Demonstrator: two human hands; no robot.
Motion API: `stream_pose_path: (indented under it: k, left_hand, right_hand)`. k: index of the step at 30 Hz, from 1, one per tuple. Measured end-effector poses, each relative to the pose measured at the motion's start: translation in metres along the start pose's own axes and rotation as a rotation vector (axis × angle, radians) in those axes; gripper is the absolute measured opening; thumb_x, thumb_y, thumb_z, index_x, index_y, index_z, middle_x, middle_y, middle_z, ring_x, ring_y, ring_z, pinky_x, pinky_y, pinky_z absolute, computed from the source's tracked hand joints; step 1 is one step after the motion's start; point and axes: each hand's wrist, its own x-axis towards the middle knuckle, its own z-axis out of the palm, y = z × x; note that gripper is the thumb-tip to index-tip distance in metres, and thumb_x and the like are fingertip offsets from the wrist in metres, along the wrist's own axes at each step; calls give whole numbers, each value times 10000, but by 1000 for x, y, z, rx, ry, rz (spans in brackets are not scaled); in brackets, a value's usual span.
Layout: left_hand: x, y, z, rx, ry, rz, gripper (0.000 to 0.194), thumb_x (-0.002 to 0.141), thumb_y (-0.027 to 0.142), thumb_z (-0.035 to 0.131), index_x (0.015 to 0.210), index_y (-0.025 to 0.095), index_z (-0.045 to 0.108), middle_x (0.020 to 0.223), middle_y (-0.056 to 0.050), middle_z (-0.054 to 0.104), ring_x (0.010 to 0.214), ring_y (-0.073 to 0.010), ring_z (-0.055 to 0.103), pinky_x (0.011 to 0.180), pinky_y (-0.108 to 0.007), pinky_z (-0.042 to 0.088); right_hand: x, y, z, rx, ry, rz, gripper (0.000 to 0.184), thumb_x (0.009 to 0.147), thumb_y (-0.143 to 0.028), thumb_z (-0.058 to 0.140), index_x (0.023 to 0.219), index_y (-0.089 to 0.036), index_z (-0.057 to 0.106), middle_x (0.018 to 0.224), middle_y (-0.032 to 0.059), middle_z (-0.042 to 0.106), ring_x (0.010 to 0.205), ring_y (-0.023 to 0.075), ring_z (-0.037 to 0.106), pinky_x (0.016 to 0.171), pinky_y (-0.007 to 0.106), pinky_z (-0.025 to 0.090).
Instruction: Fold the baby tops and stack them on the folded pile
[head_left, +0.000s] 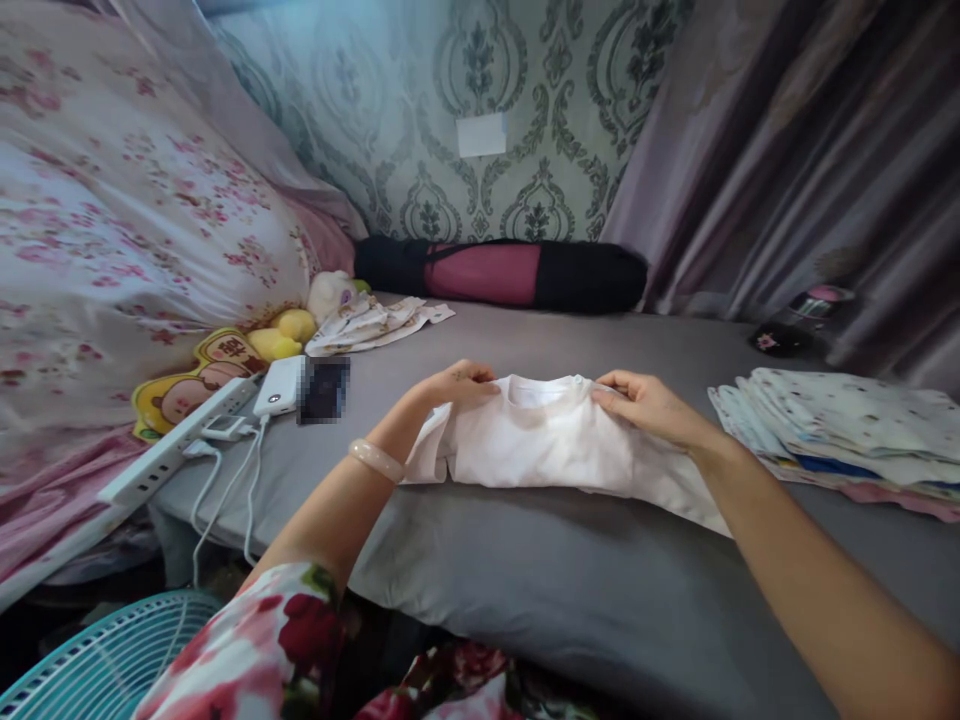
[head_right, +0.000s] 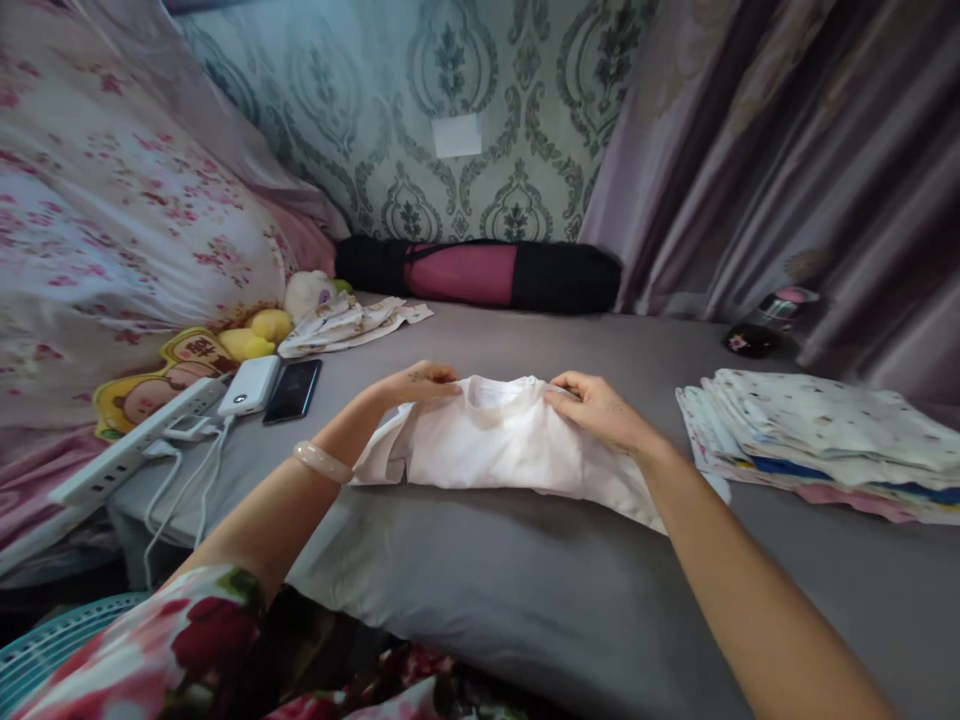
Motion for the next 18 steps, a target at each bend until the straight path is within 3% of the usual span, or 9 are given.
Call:
stream_pose_path:
  k: [3,7,12,18]
  left_hand:
    - [-12,3,-3,-52,103,34,387,771,517,612,865,147,676,730,-8,632,659,-136,557,594,-240,428]
    - [-29,6,-6,-104,188,84,423,792,561,585,871,151,653,707,9,590,643,-117,519,566,-221,387]
    - [-50,11,-13,-20,84,91,386,762,527,636,828,148,669,696,8,591,655,-122,517,594,-233,391]
    - [-63,43,-52,224,146,192,350,803,480,585,829,146,688,687,2,593,638,-124,505,588,-245,394]
  right_hand:
    - [-2,-6,-9,-64,52,-54,383,742,-560,676,898,-211,698,895,41,697,790,193,621,688,303,484]
    - [-9,-16,-19,-168,-8,-78,393,759,-546,656,953,-208,707,950,54,711,855,225,645,752,334,498]
    - [-17,-24,-26,-337,-100,-125,358,766,-513,644,970,-230,727,958,36,724,884,240,652,770,346,498]
    - [-16,-50,-37,-425,66,-211,411,745,-604,631,811,-211,729,757,16,696,701,197,622,613,297,453]
